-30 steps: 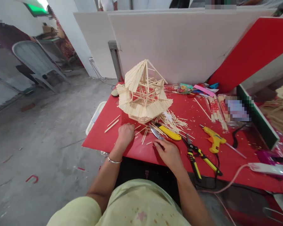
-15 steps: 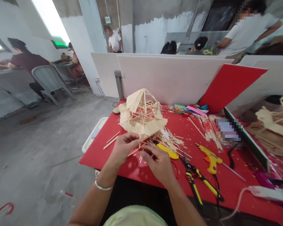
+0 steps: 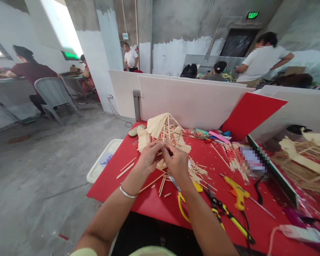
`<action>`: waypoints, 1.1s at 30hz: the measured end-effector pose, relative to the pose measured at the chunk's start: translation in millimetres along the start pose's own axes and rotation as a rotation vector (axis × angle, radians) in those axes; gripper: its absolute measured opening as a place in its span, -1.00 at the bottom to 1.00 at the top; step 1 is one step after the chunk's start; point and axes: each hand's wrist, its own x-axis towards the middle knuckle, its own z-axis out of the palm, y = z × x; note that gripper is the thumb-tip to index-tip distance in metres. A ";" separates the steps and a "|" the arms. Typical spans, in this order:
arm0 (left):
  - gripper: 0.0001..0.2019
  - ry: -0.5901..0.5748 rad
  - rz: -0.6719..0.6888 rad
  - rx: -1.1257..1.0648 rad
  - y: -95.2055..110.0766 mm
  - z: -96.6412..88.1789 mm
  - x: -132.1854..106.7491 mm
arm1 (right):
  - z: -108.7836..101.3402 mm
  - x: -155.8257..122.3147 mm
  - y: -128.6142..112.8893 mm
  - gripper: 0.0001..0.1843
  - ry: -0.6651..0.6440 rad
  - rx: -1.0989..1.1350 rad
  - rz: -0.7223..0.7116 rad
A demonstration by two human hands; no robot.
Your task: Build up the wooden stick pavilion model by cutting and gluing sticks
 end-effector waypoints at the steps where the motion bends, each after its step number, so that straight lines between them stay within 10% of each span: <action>1: -0.68 0.004 -0.011 0.001 2.0 0.0 3.5 | 1.5 1.5 -0.2 -0.67 0.002 -0.013 -0.011; 33: -0.71 -0.029 -0.027 -0.025 24.4 -8.5 39.6 | -8.9 -2.0 6.2 -0.69 -0.050 -0.013 -0.086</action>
